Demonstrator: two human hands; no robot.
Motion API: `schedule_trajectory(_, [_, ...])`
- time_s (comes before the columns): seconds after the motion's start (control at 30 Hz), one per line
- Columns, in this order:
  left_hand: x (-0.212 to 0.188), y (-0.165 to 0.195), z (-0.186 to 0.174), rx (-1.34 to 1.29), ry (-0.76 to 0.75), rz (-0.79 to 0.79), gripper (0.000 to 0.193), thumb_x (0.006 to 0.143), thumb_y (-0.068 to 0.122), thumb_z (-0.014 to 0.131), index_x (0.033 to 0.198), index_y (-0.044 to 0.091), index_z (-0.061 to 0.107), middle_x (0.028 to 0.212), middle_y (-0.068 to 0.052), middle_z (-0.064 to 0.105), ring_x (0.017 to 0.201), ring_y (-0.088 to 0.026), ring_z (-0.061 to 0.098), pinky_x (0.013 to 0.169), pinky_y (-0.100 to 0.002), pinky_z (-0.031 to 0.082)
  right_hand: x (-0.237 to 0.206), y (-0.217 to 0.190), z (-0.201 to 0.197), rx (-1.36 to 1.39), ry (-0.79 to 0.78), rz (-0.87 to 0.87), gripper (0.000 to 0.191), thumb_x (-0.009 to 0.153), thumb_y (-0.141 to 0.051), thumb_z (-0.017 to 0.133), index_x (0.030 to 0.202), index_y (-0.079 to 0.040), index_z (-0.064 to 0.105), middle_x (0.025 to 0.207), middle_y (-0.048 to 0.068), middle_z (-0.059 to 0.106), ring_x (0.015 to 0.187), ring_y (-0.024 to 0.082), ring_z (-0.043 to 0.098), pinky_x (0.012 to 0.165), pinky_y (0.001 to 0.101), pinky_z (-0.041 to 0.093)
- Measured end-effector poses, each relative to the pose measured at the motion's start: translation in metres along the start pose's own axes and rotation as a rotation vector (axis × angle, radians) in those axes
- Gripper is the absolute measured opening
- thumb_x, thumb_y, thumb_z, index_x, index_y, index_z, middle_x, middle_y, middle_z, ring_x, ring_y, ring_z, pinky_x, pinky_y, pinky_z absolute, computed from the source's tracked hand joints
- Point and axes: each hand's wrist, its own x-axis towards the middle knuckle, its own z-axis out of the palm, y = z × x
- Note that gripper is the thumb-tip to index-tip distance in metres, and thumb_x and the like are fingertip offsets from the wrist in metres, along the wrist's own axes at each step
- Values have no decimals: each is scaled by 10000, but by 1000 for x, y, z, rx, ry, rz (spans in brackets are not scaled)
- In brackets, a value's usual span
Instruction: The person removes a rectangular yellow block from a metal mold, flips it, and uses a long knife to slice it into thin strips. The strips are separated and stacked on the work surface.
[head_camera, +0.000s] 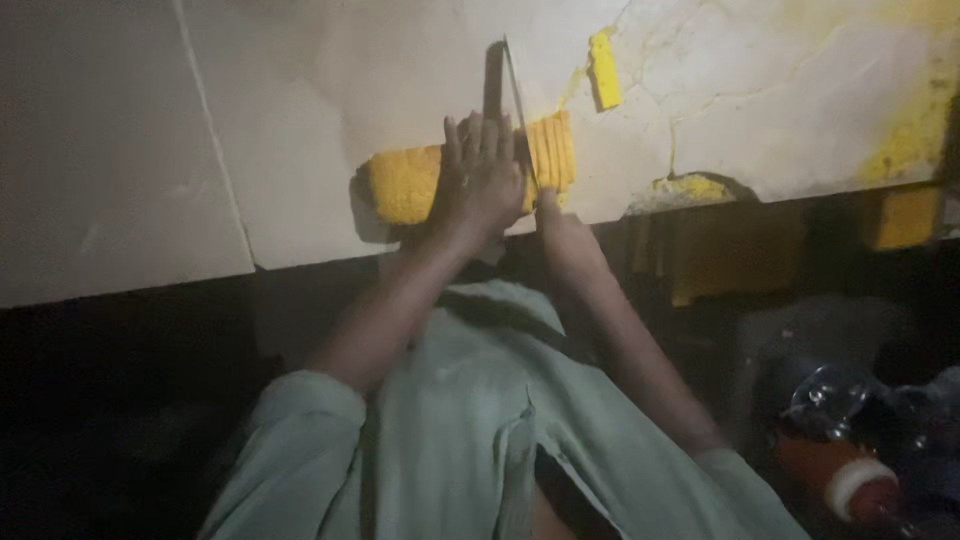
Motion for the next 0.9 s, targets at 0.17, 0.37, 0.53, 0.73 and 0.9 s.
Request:
schedule_trajectory(0.17, [-3,-2,-14,158,-53,-2,719,991,411,460,1537,-34,319,1396,-303,489,1390,-486,368,1129,-746,142,-43,-81,-24,661,-88,372,779,1041,-565,316,1267,115,621,984,212,730,877,326,717,787,449,582])
schedule_trajectory(0.37, [-1,-2,-20,155,-186,-28,675,1017,405,421,1537,-18,341,1269,-236,528,1334,-429,441,1138,-744,187,-125,-6,-27,-139,-274,-18,657,989,-309,443,1532,46,342,1093,301,713,973,463,692,827,504,541])
schedule_trajectory(0.53, [-5,-7,-15,139,-165,3,675,1072,372,385,1578,-66,301,1380,-271,497,1417,-434,385,1199,-721,162,-42,7,11,-139,-107,29,639,1036,-452,376,1481,-5,481,1048,232,765,944,388,735,823,460,557])
schedule_trajectory(0.73, [-7,-6,-33,293,-186,21,760,1005,374,449,1589,-57,224,1534,-309,388,1499,-469,249,1143,-747,112,-42,-121,-26,552,-65,439,707,1047,-550,280,1235,28,640,1028,251,741,944,362,745,821,490,593])
schedule_trajectory(0.9, [-2,-7,-46,95,-251,-53,716,968,356,444,1546,-18,247,1526,-222,383,1451,-446,279,1109,-783,116,-124,-68,-28,-291,-21,-576,1010,988,-787,253,1368,111,518,1127,212,733,1039,353,680,854,405,527])
